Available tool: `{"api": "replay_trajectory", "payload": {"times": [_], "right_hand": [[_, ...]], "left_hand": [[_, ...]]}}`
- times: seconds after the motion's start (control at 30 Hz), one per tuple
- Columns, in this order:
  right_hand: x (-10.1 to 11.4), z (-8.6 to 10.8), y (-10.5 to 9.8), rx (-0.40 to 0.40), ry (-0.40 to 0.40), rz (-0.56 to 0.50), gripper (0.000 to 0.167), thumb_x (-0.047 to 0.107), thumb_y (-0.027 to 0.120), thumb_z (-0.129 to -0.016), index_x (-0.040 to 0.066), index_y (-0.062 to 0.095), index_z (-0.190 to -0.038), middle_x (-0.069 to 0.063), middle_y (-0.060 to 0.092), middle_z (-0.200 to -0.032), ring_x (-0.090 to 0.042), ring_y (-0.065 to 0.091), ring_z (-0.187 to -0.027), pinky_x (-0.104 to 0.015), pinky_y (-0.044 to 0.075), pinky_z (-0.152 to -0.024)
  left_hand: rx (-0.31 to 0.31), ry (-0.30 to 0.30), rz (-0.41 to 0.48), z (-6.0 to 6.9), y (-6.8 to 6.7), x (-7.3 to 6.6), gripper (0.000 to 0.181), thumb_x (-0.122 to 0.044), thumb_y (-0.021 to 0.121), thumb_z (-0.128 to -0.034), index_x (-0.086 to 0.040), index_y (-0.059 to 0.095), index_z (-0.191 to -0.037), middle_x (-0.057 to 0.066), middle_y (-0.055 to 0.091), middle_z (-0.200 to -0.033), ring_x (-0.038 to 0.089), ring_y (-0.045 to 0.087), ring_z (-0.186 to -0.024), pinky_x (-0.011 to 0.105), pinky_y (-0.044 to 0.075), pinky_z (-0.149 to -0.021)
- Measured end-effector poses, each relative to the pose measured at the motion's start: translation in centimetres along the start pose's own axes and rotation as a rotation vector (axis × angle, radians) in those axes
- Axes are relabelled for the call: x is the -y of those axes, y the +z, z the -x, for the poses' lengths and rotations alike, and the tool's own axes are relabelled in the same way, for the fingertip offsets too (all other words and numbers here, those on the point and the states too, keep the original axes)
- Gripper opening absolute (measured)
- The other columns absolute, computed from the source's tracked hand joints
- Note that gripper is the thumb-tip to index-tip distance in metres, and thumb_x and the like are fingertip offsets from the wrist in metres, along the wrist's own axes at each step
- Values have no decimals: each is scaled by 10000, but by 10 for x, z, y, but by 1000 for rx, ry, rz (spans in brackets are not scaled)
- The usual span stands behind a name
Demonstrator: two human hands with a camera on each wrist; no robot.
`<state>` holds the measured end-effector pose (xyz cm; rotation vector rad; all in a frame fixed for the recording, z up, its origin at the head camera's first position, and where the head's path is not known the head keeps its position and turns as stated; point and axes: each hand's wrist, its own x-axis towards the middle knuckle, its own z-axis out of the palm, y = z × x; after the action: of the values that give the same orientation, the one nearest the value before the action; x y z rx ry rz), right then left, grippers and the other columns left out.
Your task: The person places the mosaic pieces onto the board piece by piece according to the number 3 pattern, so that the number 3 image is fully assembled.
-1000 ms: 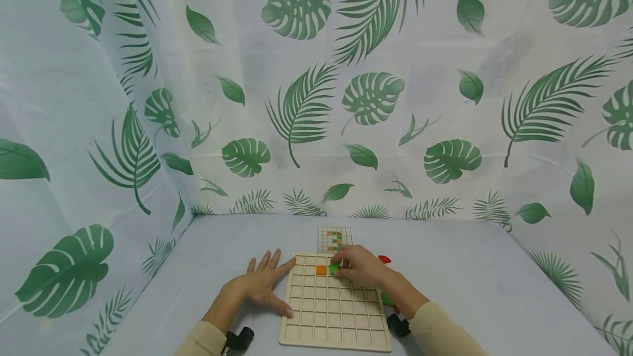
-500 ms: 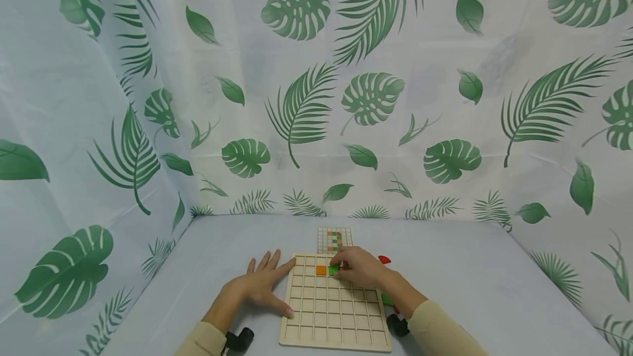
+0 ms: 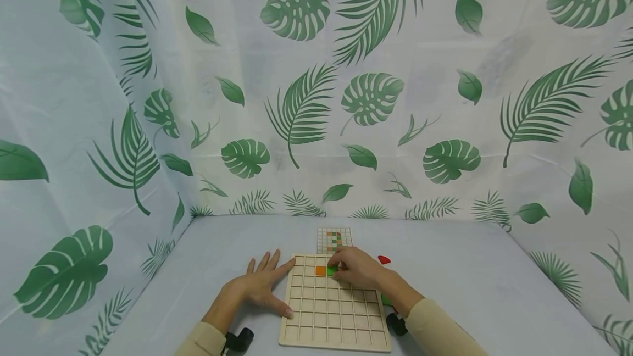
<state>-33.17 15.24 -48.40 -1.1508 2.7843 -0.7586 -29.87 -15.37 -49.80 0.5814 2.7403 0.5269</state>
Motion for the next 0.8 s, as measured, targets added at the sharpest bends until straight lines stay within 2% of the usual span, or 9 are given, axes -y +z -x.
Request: {"api": "replay_trajectory", "payload": {"times": [0.1,0.47,0.8], "right_hand": [[1,0,0,0,9,-10,201,143,780,-943,93,793,-1138,-31,705,-1069,-107,604,-848,-243,544,-752],[0,0,0,3,-30,-24,205,138,764,-957,70,786,-1149,-60,699,-1065,-45,559,-806,-230,530,-725],[-2,1,0,14,-6,-31,217,148,777,-947,69,792,-1149,-26,684,-1039,-35,565,-812,-223,538,-729]], "left_hand": [[3,2,4,0,0,0,1278,-765,854,-628,-317,253,-1664,197,50,-1751,440,-5,-1620,730,-8,-1248],[2,-2,-1,1,-2,0,1279,-766,853,-626,-322,252,-1664,198,55,-1751,442,-6,-1620,732,-9,-1247],[9,6,7,1,-1,0,1272,-763,852,-635,-321,250,-1664,197,53,-1751,445,-8,-1619,734,-11,-1246]]}}
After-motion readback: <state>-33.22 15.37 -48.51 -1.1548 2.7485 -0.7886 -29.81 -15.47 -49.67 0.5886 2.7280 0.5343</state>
